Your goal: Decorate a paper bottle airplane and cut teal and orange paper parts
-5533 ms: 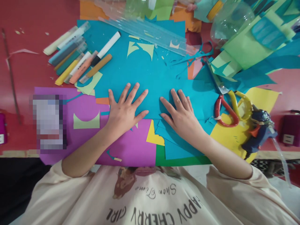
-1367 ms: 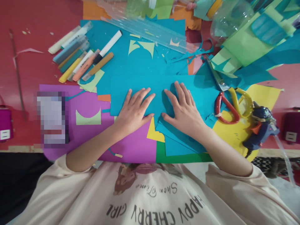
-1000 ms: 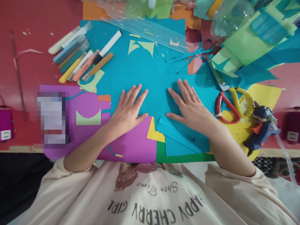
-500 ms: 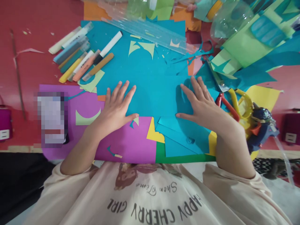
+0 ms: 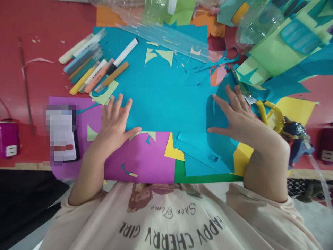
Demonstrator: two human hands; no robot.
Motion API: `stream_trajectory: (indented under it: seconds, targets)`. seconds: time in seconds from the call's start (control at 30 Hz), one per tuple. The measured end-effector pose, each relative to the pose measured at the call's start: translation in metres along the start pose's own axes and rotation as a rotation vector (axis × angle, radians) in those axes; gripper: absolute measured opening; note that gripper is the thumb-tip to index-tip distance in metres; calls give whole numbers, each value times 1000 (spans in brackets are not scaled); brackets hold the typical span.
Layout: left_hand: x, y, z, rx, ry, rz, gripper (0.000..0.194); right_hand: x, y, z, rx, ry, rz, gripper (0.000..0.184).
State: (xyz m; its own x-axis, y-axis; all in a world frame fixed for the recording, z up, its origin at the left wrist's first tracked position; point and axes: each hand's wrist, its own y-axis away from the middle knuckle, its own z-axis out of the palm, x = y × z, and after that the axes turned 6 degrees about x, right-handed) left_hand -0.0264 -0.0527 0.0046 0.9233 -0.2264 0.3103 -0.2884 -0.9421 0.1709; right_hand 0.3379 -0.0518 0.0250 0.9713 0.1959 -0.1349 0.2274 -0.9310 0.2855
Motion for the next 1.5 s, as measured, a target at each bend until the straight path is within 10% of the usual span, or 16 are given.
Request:
stream_trajectory:
  seconds: [1.5]
  targets:
    - [-37, 20, 6, 234, 142, -131, 103, 39, 2, 3, -65, -79, 70, 98]
